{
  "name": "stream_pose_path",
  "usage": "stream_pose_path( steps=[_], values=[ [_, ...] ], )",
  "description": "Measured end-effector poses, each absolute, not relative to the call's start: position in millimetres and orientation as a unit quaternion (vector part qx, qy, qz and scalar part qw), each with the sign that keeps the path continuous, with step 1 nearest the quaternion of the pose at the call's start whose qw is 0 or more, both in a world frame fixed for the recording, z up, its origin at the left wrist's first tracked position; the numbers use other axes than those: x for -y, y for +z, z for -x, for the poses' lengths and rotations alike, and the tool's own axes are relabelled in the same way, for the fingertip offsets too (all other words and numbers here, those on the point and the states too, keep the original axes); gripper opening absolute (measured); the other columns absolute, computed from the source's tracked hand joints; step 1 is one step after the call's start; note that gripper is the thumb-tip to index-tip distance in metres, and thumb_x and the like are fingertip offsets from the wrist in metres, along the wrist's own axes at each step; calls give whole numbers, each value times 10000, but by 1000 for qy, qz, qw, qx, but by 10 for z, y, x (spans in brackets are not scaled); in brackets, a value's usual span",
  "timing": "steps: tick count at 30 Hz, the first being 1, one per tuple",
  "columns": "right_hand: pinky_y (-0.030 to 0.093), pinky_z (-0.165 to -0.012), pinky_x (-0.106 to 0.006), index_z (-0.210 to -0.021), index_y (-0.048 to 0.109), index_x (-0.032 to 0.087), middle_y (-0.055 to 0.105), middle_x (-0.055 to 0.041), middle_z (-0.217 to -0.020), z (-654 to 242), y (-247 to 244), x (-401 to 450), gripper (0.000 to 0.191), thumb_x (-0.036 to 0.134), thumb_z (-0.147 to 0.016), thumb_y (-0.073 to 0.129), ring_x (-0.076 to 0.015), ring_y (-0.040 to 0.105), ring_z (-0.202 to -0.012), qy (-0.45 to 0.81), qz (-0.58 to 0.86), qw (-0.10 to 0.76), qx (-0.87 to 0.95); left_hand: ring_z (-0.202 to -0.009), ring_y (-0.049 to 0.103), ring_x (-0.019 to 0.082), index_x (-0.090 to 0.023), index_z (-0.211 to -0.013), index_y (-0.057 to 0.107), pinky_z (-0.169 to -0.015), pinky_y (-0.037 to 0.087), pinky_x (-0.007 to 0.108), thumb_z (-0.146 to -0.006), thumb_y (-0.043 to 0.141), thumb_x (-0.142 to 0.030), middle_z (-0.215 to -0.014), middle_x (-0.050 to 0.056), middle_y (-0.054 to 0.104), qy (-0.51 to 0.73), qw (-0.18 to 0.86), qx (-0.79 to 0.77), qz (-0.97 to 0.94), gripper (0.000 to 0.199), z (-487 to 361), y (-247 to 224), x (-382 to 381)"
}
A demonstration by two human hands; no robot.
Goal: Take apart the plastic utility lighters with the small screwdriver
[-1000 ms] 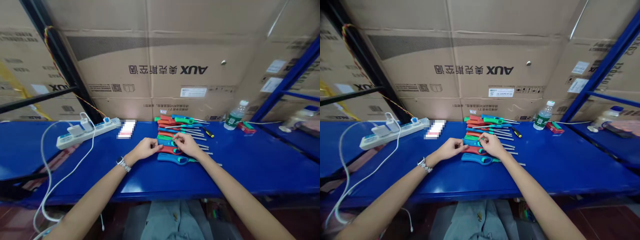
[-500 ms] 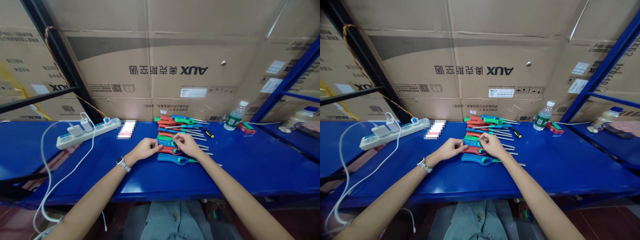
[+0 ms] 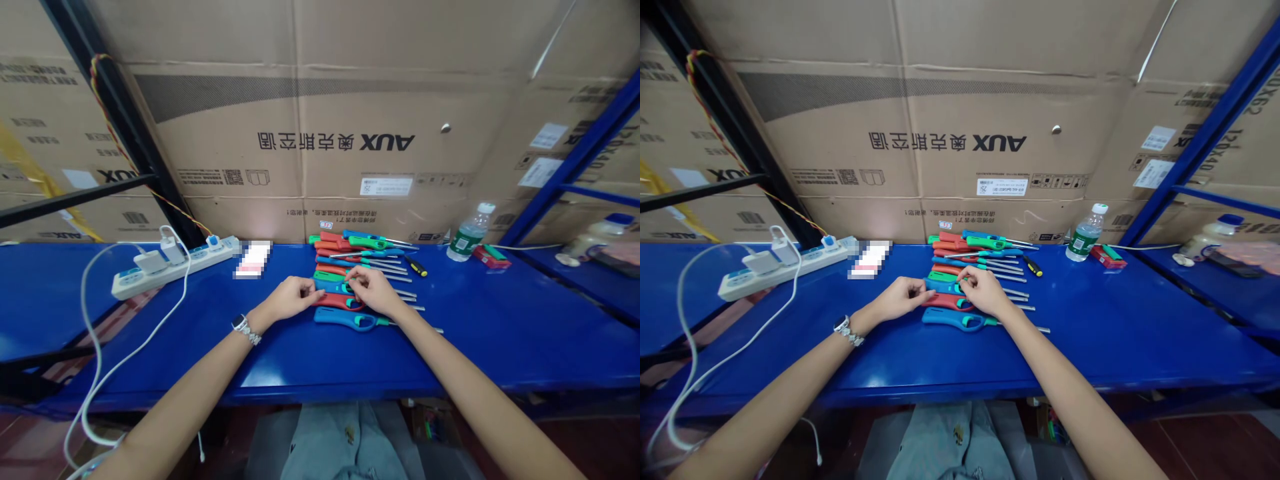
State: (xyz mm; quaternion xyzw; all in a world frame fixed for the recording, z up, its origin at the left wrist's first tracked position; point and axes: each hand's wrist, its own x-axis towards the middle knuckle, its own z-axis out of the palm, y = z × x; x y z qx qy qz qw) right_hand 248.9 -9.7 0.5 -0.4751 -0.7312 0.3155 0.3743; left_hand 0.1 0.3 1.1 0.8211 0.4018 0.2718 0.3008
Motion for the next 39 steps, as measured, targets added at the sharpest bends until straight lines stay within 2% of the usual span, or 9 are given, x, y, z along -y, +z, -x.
stream_pose_path(
  steps=[15, 22, 26, 29, 31, 33, 36, 39],
  values=[
    [415, -517, -245, -903, 613, 183, 560, 38, -537, -2484, 27, 113, 119, 264, -862, 536, -144, 542, -480, 319, 476, 379, 727, -524, 383, 102, -184, -593, 465, -519, 287, 237, -924, 584, -561, -555, -34, 477, 274, 304, -399, -821, 516, 6, 3, -12],
    [430, -531, -254, -914, 614, 188, 566, 41, -552, -2489, 15, 91, 114, 255, -868, 533, -148, 553, -486, 328, 479, 380, 720, -536, 420, 110, -186, -604, 480, -530, 310, 246, -926, 579, -563, -575, -18, 532, 273, 299, -403, -821, 505, 23, -26, -39],
    [437, -587, -282, -939, 626, 191, 601, 20, -595, -2473, 76, 141, 135, 269, -902, 522, -165, 576, -541, 253, 511, 361, 738, -560, 493, 136, -191, -672, 527, -563, 356, 269, -952, 554, -548, -602, -9, 576, 275, 232, -424, -831, 454, 10, 71, 36],
    [477, -714, -336, -1090, 654, 195, 712, -56, -853, -2439, 140, 301, 244, 347, -913, 582, -224, 659, -785, 113, 521, 340, 775, -796, 611, 207, -186, -886, 614, -739, 466, 329, -936, 602, -537, -837, 46, 668, 299, 109, -386, -866, 354, -42, 164, 156],
    [493, -850, -395, -1233, 634, 196, 696, -130, -1140, -2429, 152, 444, 400, 421, -902, 625, -293, 639, -1068, 41, 489, 319, 811, -1047, 608, 277, -180, -1079, 622, -929, 470, 415, -885, 663, -581, -1115, 114, 671, 289, 57, -326, -898, 447, -99, 194, 236],
    [455, -988, -473, -1347, 586, 194, 625, -173, -1307, -2442, 129, 571, 567, 481, -867, 675, -337, 574, -1207, 9, 459, 283, 842, -1228, 546, 330, -193, -1250, 587, -1039, 424, 478, -837, 701, -633, -1323, 152, 604, 253, 44, -286, -923, 614, -158, 187, 291],
    [376, -1095, -544, -1444, 518, 192, 530, -196, -1458, -2491, 60, 653, 727, 534, -833, 715, -374, 472, -1350, 6, 452, 234, 861, -1333, 491, 353, -230, -1364, 543, -1081, 393, 497, -828, 710, -650, -1445, 154, 540, 209, 50, -269, -939, 702, -219, 134, 305],
    [379, -1099, -550, -1462, 505, 186, 494, -199, -1497, -2533, 17, 603, 755, 564, -841, 708, -376, 458, -1372, 17, 459, 209, 863, -1330, 502, 341, -230, -1326, 578, -1086, 383, 480, -845, 704, -638, -1446, 144, 547, 203, 48, -271, -940, 643, -237, 95, 256]
  ],
)
